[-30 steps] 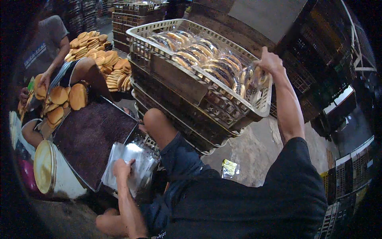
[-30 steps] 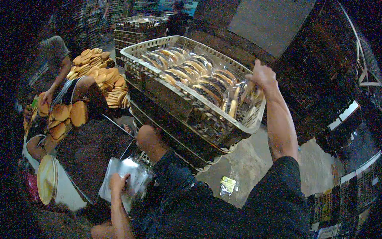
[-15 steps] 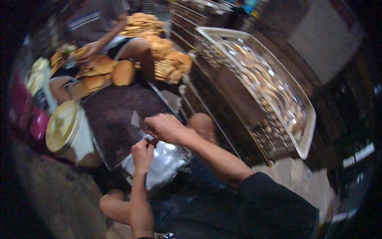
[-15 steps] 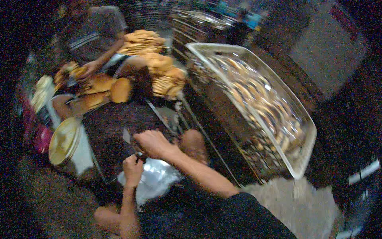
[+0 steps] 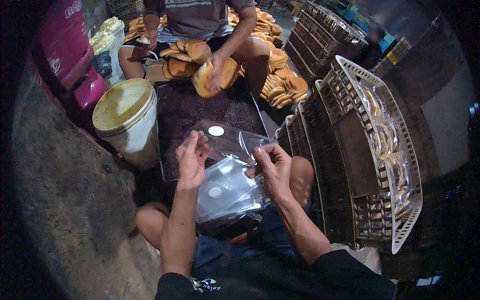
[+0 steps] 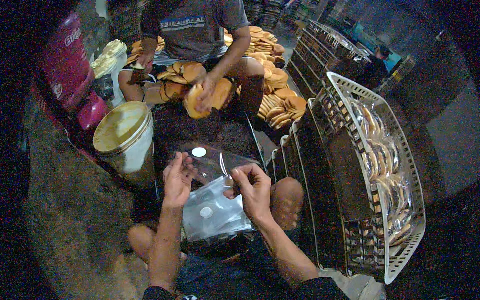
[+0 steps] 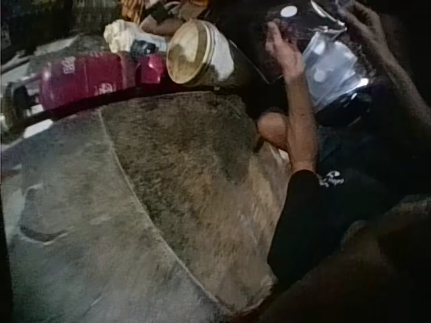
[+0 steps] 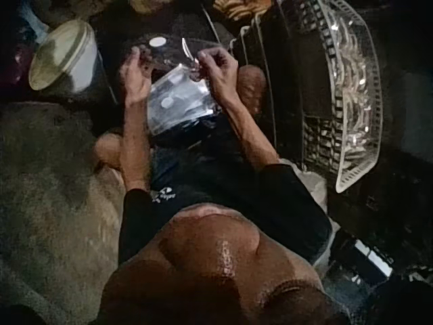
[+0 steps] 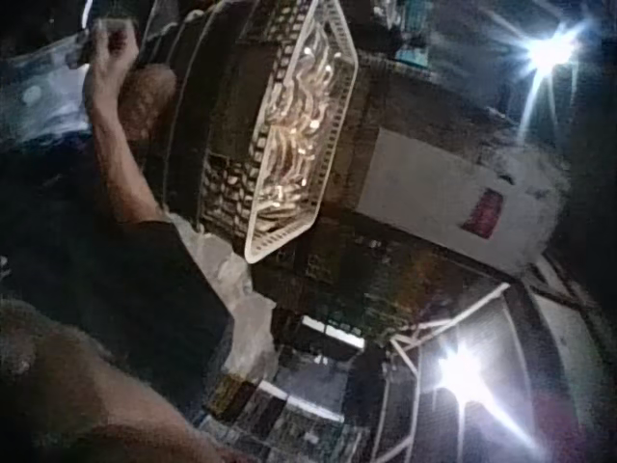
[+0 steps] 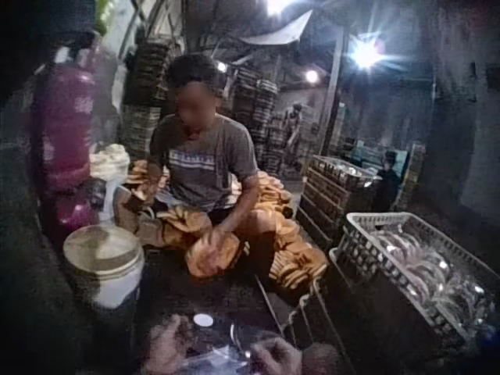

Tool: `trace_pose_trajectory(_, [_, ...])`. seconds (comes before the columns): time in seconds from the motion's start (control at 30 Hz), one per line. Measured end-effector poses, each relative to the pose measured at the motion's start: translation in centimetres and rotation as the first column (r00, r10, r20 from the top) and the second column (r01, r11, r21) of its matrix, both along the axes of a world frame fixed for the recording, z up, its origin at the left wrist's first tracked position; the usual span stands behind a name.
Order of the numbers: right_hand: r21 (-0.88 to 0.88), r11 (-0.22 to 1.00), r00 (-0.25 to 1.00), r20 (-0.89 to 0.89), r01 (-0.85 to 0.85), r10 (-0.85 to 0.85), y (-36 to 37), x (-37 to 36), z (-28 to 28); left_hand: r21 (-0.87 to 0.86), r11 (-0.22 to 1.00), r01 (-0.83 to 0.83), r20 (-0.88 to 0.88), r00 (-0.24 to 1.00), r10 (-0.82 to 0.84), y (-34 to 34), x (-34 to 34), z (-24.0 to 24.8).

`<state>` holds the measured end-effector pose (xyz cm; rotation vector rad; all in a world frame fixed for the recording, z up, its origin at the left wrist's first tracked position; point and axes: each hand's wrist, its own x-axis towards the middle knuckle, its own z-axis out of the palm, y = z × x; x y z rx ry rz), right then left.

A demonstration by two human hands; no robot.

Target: The person sits on the floor and repeatedly takes round bread buns, places them into clear plastic bags, and arranges the filled bags into a white plastic basket. A coworker is visible in the background handling similar buns.

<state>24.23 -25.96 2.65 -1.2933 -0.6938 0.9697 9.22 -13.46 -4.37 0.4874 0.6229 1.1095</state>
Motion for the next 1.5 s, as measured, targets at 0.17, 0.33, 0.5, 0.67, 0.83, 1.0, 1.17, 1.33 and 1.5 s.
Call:
trace_pose_trajectory(0.17, [0.35,0.934,0.76,0.625,-0.069,-0.178,2.4,0.7,-0.3,0.029,0.986,-0.165,-0.232,0.958,0.167,1.0,-0.8,0.0])
trace_pose_trajectory(0.33, [0.194,0.979,0.987,0.139,0.057,-0.085,3.2,0.5,-0.5,-0.102,0.993,0.057,0.209,0.977,-0.034,6.4,-5.2,-1.5])
trace_pose_trajectory(0.5, [0.186,0.982,0.806,0.579,0.021,-0.127,6.5,0.8,-3.6,0.292,0.951,-0.104,-0.349,0.914,0.207,6.5,-1.1,8.9])
trace_pose_trajectory(0.67, [0.106,0.981,0.433,0.901,-0.163,-0.026,15.2,0.9,-3.6,-0.007,0.885,-0.466,-0.118,0.879,0.462,8.8,-6.2,4.6])
trace_pose_trajectory(0.83, [-0.196,0.981,-0.139,0.971,-0.007,0.194,26.9,4.3,-12.1,-0.098,0.833,-0.544,0.063,0.832,0.551,9.9,-8.2,1.4])
trace_pose_trajectory(1.0, [-0.54,0.842,-0.535,0.715,-0.012,0.451,32.4,1.8,-13.4,0.043,0.894,-0.445,-0.155,0.881,0.446,9.1,-8.3,4.1])
trace_pose_trajectory(1.17, [-0.509,0.857,-0.677,0.659,-0.079,0.328,33.5,1.9,-18.4,0.096,0.858,-0.505,-0.258,0.82,0.511,9.0,-7.2,4.5])
trace_pose_trajectory(1.33, [-0.242,0.923,0.11,0.952,-0.301,0.285,25.7,2.5,-16.2,0.151,0.818,-0.555,-0.283,0.769,0.574,8.7,-7.6,4.9])
trace_pose_trajectory(1.5, [0.021,0.995,0.064,0.998,-0.1,-0.015,20.2,6.0,-18.4,0.106,0.841,-0.531,-0.1,0.835,0.54,8.7,-7.1,4.6])
